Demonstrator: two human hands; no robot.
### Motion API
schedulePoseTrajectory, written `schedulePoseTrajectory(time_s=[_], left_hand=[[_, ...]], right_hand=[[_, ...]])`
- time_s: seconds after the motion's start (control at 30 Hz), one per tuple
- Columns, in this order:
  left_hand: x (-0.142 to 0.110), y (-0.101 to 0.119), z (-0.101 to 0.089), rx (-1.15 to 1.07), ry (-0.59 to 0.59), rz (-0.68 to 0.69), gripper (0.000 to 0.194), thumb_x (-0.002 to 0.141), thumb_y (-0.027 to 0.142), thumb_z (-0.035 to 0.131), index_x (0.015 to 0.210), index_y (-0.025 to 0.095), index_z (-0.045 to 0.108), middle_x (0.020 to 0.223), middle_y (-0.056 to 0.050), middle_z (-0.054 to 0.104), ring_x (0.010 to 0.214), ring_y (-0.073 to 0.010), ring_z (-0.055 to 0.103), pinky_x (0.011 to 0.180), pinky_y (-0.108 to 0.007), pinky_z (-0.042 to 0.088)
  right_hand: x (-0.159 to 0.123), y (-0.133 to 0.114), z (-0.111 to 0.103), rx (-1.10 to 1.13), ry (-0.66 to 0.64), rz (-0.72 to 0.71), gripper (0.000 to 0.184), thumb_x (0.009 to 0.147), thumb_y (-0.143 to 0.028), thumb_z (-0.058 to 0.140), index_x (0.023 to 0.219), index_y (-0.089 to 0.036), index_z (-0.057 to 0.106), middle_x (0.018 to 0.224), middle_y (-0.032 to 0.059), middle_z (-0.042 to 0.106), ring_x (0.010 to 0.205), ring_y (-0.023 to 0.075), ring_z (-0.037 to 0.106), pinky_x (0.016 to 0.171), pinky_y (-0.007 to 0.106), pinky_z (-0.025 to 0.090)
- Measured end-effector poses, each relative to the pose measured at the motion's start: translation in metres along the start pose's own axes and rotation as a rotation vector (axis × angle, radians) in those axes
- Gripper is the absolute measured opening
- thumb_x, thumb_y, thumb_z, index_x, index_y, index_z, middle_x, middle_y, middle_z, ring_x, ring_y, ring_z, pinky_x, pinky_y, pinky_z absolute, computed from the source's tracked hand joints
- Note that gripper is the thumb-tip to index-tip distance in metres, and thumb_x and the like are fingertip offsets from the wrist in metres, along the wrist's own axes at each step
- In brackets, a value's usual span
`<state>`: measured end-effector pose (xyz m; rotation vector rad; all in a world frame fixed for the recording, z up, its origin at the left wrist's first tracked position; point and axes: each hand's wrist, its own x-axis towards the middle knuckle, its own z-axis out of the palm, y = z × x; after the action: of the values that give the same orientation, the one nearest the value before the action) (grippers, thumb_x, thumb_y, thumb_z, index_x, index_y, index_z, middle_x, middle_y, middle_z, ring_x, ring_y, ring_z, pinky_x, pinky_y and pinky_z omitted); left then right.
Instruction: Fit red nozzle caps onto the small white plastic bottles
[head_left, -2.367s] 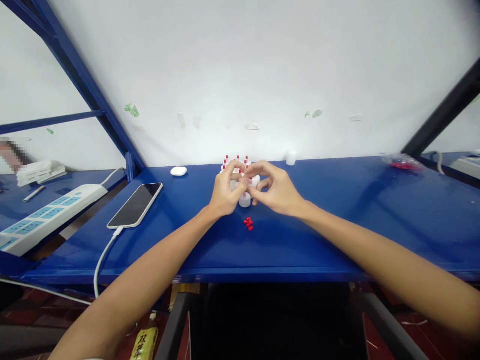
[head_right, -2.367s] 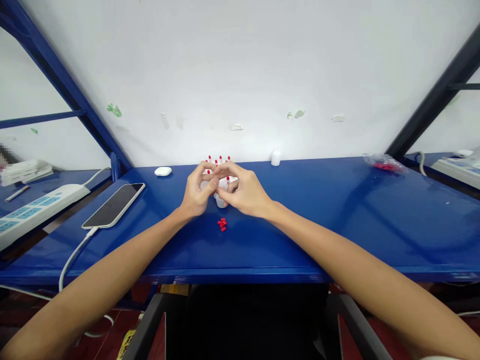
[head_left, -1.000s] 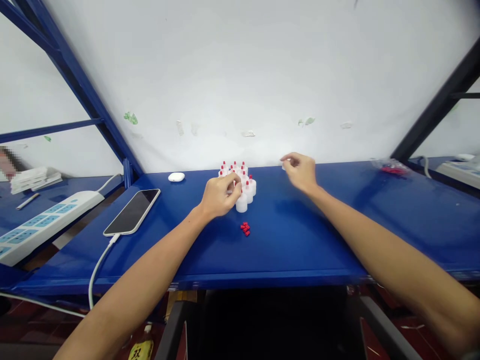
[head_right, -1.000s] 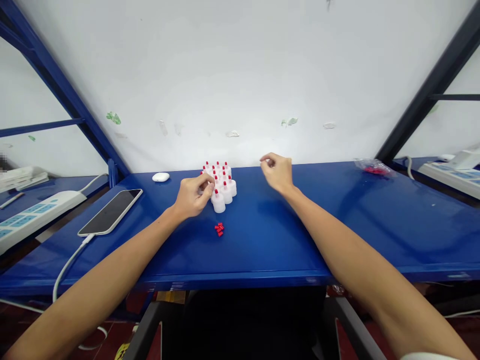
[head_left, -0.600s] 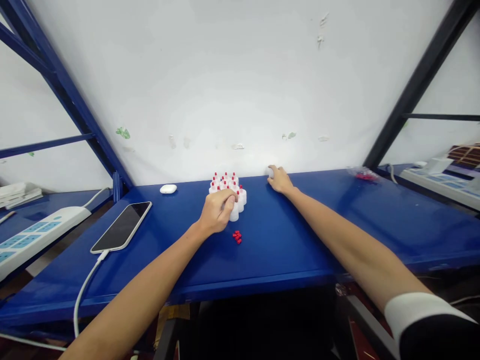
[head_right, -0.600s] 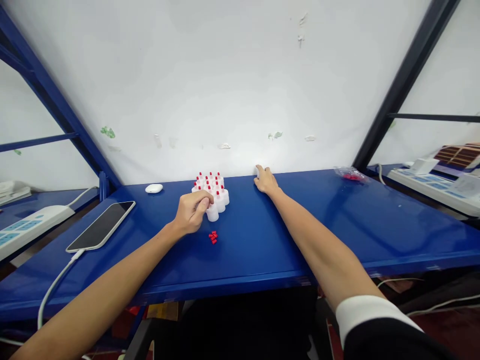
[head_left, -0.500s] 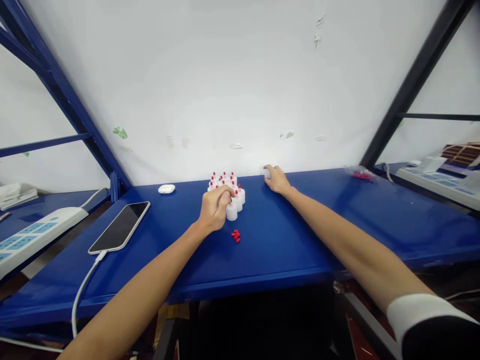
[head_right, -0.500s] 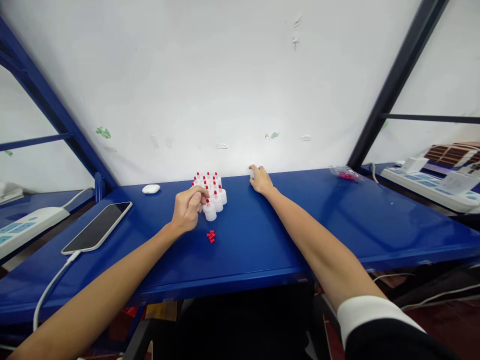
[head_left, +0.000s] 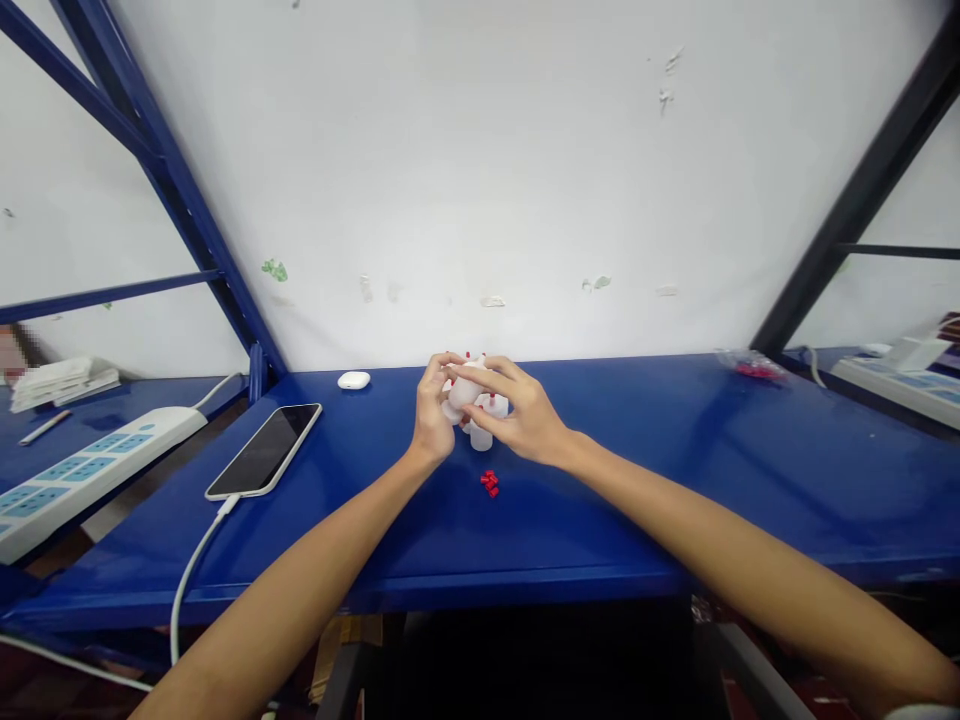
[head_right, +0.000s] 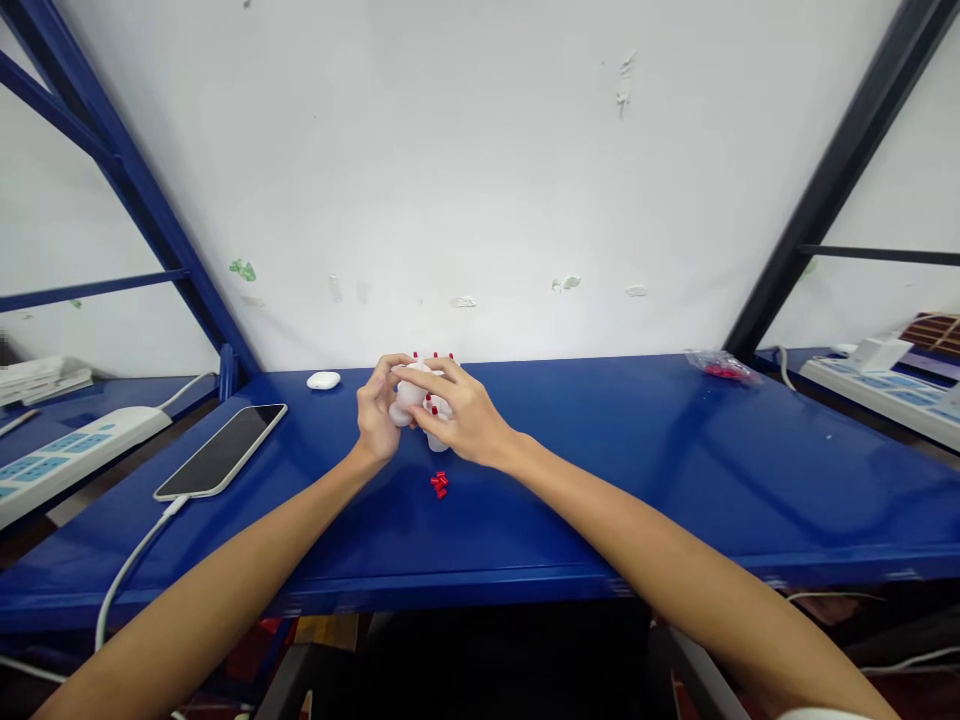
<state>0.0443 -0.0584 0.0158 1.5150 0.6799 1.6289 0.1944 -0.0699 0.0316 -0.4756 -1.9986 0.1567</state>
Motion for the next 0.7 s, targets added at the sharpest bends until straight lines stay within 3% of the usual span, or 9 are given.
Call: schedulePoseTrajectory(time_s=[0.13, 0.3, 0.43, 0.53, 0.6, 0.63, 0.7], left_hand=[[0.002, -0.004, -0.005, 0.07, -0.022, 0.064, 0.041, 0.092, 0.054, 0.032, 0.097, 0.02, 0.054, 0.079, -0.002, 0.056, 0.06, -0.0145, 0.053, 0.05, -0.026, 0.045], [0.006, 0.001, -0.005, 0.128, -0.048, 0.082, 0.042, 0.093, 0.053, 0.043, 0.107, 0.018, 0.061, 0.097, -0.008, 0.065, 0.082, -0.0189, 0.062, 0.066, -0.028, 0.052], [0.01, 0.007, -0.007, 0.143, -0.121, 0.016, 0.044, 0.091, 0.054, 0.054, 0.113, 0.018, 0.064, 0.087, -0.006, 0.065, 0.066, -0.0156, 0.06, 0.054, -0.025, 0.047], [0.015, 0.005, -0.014, 0.148, -0.108, -0.009, 0.038, 0.088, 0.051, 0.058, 0.105, 0.018, 0.065, 0.069, -0.001, 0.06, 0.048, -0.0115, 0.05, 0.043, -0.023, 0.039], [0.017, 0.002, -0.02, 0.166, -0.039, -0.002, 0.032, 0.088, 0.047, 0.056, 0.097, 0.018, 0.064, 0.062, 0.002, 0.057, 0.041, -0.0101, 0.045, 0.039, -0.023, 0.036], [0.018, 0.0, -0.022, 0.186, -0.002, 0.004, 0.029, 0.088, 0.045, 0.054, 0.093, 0.018, 0.063, 0.06, 0.003, 0.056, 0.04, -0.0101, 0.044, 0.038, -0.023, 0.035], [0.017, -0.004, -0.026, 0.247, 0.049, 0.022, 0.026, 0.087, 0.041, 0.05, 0.089, 0.018, 0.061, 0.059, 0.003, 0.055, 0.04, -0.0107, 0.046, 0.039, -0.022, 0.035]], right_hand=[[-0.004, 0.006, 0.007, -0.02, -0.079, -0.023, 0.052, 0.094, -0.023, 0.06, 0.144, -0.032, 0.051, 0.122, 0.0078, 0.059, 0.11, 0.0214, 0.06, 0.096, 0.04, 0.052], [-0.006, 0.004, 0.006, -0.181, -0.174, 0.013, 0.064, 0.094, -0.034, 0.061, 0.153, -0.033, 0.037, 0.14, 0.0113, 0.049, 0.132, 0.0308, 0.043, 0.11, 0.056, 0.037], [-0.004, 0.002, -0.001, -0.158, -0.185, 0.125, 0.074, 0.089, -0.041, 0.066, 0.155, -0.036, 0.032, 0.144, 0.0111, 0.043, 0.13, 0.0315, 0.041, 0.106, 0.056, 0.039], [0.001, 0.003, -0.012, -0.068, -0.012, 0.179, 0.086, 0.084, -0.041, 0.071, 0.157, -0.029, 0.027, 0.125, 0.0102, 0.056, 0.11, 0.025, 0.053, 0.098, 0.047, 0.045], [0.006, 0.004, -0.022, -0.015, 0.009, 0.227, 0.071, 0.085, -0.035, 0.068, 0.15, -0.021, 0.041, 0.097, 0.0047, 0.064, 0.084, 0.0189, 0.057, 0.084, 0.037, 0.049], [0.008, 0.004, -0.028, 0.005, -0.079, 0.248, 0.056, 0.086, -0.031, 0.066, 0.139, -0.019, 0.054, 0.082, 0.0008, 0.063, 0.071, 0.016, 0.055, 0.075, 0.033, 0.049], [0.01, 0.003, -0.037, 0.026, -0.41, 0.263, 0.028, 0.085, -0.022, 0.064, 0.111, -0.017, 0.071, 0.061, -0.0047, 0.056, 0.056, 0.0119, 0.05, 0.062, 0.027, 0.045]])
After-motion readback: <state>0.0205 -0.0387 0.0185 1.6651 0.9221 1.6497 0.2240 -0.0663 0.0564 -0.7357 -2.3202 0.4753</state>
